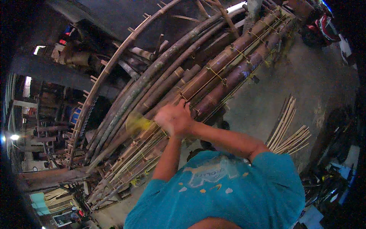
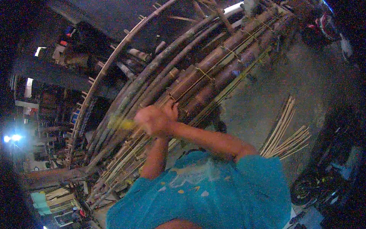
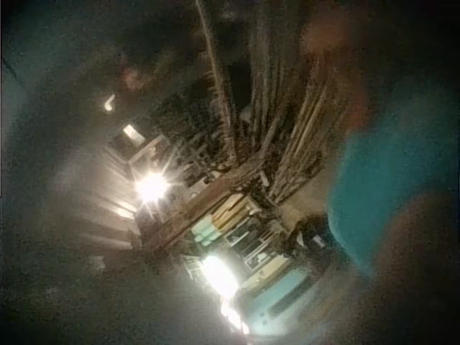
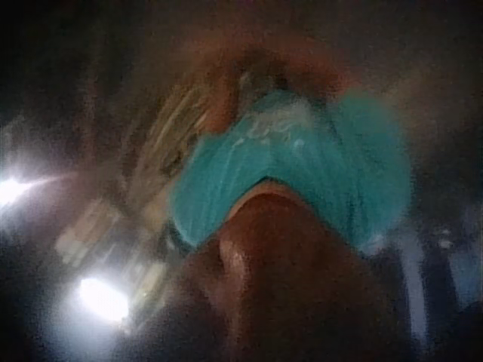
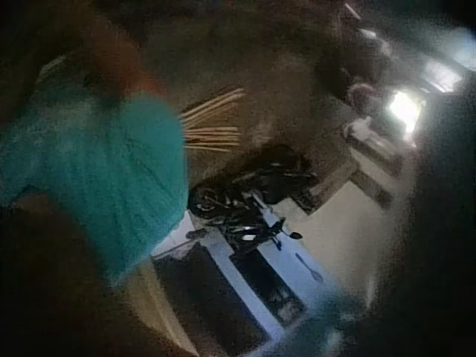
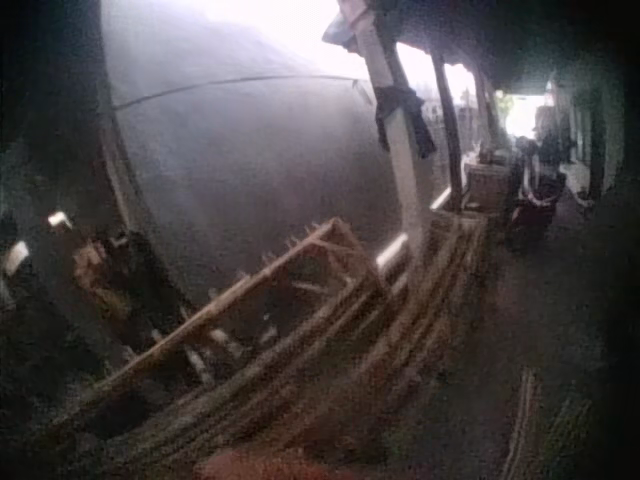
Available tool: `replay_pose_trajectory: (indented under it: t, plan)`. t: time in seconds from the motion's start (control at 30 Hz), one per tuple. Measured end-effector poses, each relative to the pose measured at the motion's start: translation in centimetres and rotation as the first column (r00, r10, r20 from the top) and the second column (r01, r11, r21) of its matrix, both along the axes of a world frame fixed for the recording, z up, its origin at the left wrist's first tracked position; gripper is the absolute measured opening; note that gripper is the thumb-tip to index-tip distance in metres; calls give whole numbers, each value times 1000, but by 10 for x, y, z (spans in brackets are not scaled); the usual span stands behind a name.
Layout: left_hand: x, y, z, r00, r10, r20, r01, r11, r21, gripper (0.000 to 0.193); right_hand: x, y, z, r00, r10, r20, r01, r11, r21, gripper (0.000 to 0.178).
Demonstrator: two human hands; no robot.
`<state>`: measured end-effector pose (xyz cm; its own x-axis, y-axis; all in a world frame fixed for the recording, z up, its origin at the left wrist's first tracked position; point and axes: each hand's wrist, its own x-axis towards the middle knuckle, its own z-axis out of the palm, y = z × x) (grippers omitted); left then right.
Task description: The person repeatedly picks thin bamboo sticks from a pile and secures them to a curved wooden rack using yellow string. They wrap and tie the string around each stick and the rack, then place the tied stick onto the rack. The process is repeated continuously throughout the clip.
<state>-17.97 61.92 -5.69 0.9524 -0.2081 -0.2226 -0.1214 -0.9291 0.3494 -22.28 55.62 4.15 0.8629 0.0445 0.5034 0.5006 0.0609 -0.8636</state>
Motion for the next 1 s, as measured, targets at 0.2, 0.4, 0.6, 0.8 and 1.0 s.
replay_pose_trajectory:
  t: [0.2,0.4,0.6,0.8,1.0]
  plan:
    - [11,23,-32,971,-20,238,67,980,-189,34,105,-21,17,924,-114,-366,-280,453,-846,47]
    - [15,38,-68,931,20,366,93,953,-288,25,88,-58,6,790,257,-557,-473,833,-287,40]
    - [13,6,-10,940,2,341,140,909,-392,23,-57,-87,-125,942,272,-195,-312,505,-805,41]
    - [115,-22,46,955,91,283,101,797,-595,28,-61,-62,-131,980,89,-180,-199,529,-825,33]
    - [161,36,-60,969,-225,98,244,925,-291,36,-96,-5,-109,988,121,-92,-148,627,-765,36]
